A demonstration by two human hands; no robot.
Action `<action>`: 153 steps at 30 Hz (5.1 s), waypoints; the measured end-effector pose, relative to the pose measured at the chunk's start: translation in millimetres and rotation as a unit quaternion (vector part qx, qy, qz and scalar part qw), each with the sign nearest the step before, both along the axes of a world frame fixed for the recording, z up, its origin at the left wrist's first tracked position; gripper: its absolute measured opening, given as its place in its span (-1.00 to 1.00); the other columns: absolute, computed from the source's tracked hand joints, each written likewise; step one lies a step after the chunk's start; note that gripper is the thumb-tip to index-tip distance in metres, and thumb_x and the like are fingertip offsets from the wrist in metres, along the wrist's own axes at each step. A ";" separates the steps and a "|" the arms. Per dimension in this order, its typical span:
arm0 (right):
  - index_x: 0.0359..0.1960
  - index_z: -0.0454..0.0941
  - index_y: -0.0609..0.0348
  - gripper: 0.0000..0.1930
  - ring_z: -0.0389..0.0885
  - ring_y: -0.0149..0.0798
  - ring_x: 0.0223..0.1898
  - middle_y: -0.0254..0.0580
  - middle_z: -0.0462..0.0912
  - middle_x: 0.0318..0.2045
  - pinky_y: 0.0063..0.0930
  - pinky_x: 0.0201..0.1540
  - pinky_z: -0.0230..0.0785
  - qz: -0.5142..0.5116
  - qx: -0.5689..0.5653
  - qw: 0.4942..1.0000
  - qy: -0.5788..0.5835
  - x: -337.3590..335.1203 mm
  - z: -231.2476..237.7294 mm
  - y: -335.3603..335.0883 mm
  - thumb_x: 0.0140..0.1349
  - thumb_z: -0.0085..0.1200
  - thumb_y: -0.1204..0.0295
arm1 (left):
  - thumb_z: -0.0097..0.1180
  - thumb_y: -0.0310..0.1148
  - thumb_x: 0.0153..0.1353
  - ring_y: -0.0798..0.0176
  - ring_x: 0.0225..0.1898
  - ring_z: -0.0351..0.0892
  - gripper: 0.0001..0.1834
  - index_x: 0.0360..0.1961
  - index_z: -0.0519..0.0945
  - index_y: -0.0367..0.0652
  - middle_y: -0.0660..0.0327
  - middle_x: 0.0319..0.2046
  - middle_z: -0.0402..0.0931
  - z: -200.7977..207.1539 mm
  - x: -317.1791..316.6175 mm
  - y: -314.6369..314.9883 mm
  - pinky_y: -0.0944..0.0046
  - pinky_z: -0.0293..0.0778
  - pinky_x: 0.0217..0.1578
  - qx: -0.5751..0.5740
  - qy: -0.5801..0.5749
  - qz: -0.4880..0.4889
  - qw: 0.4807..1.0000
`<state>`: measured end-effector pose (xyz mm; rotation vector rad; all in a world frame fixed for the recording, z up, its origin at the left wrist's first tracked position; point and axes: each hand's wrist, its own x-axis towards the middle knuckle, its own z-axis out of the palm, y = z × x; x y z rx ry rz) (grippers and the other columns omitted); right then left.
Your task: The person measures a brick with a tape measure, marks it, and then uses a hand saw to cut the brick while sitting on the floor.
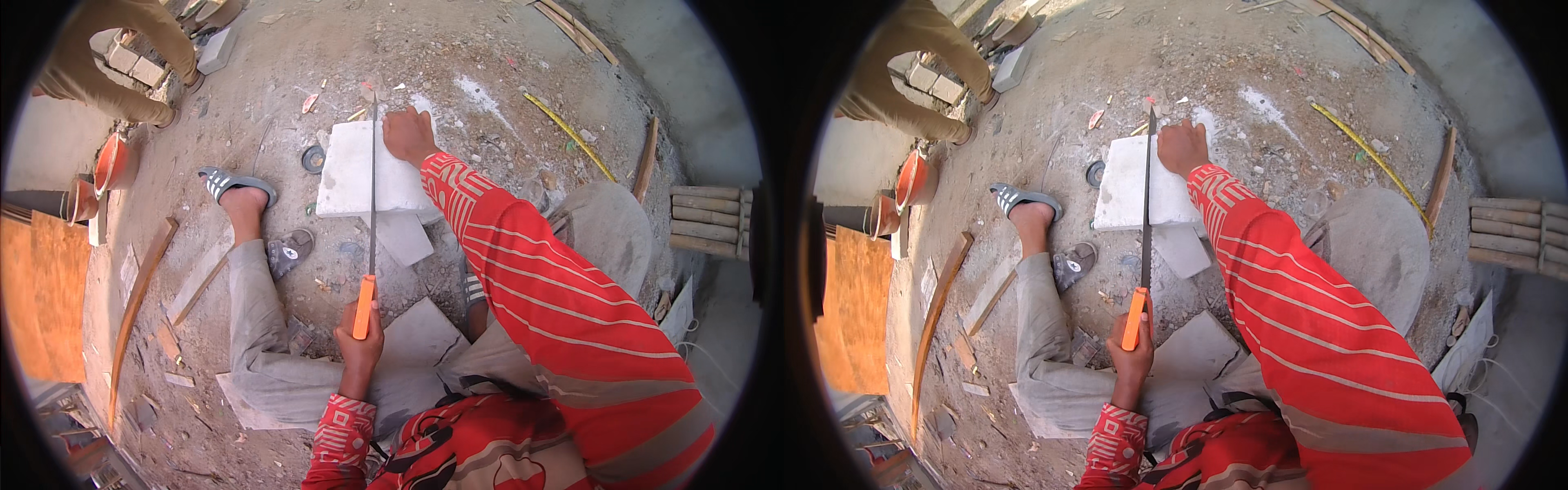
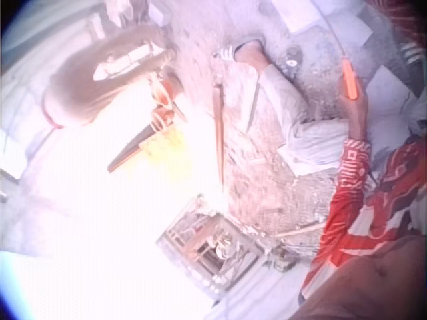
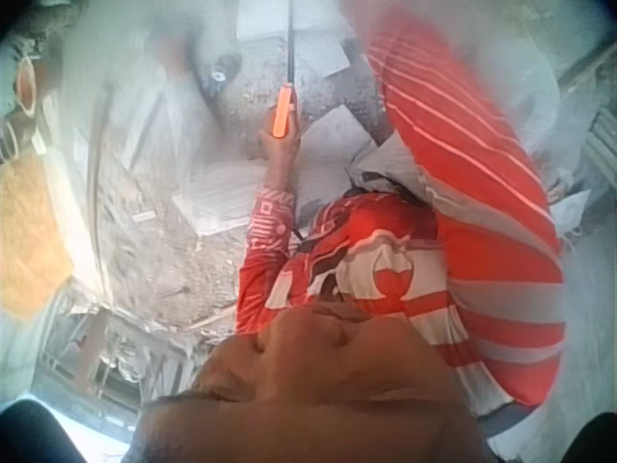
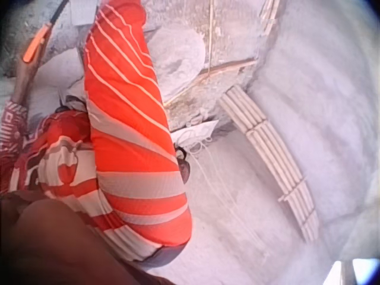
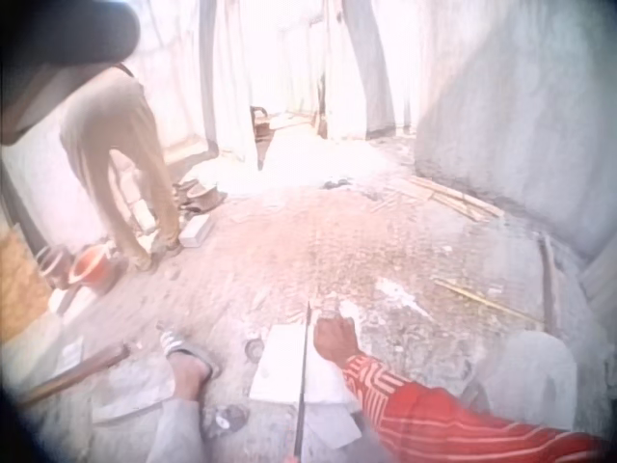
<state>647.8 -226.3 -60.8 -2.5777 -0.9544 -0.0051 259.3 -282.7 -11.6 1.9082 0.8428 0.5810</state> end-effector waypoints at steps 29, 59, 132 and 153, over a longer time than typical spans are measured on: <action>-0.22 0.72 0.16 -0.60 0.56 -0.01 0.01 -0.08 0.76 -0.23 0.03 0.11 0.22 -0.008 0.002 1.000 -0.006 -3.0 -6.1 0.5 0.47 -0.18 0.21 | 0.21 -0.32 0.39 0.25 -0.56 0.59 -0.80 -0.23 0.64 -0.27 0.08 -0.53 0.57 -18.1 -14.1 3.9 0.20 0.48 -0.45 -0.004 0.047 -0.005 0.999; -0.33 0.74 0.08 -0.65 0.57 -0.05 0.00 -0.09 0.76 -0.29 0.00 0.09 0.17 -0.028 0.015 0.998 -0.057 3.7 -22.9 8.7 0.41 -0.10 0.22 | 0.23 -0.34 0.39 0.39 -0.49 0.53 -0.79 -0.23 0.64 -0.32 0.17 -0.51 0.57 -23.8 -9.2 13.7 0.30 0.46 -0.41 -0.013 0.048 -0.009 0.999; 0.19 0.45 0.53 -0.31 0.54 0.40 0.17 0.56 0.59 0.01 0.03 0.22 0.43 0.203 -0.346 0.915 -0.044 196.9 35.7 41.6 0.33 -0.03 0.03 | 0.33 -0.23 0.27 -0.04 -0.41 0.76 -0.50 0.20 0.60 -0.15 -0.06 -0.28 0.72 120.2 -272.1 -35.5 0.11 0.64 -0.42 0.223 0.166 0.444 0.852; 0.46 -0.20 0.55 0.35 0.63 0.05 -0.11 0.16 0.46 0.15 0.13 -0.08 0.52 -0.136 0.007 0.873 0.468 41.6 4.9 -56.6 0.11 0.06 -0.51 | 0.20 -0.23 0.38 -0.06 -0.18 0.69 -0.66 -0.11 0.67 -0.37 -0.10 -0.23 0.69 121.5 -57.1 140.0 0.08 0.55 -0.14 0.195 0.119 0.267 0.936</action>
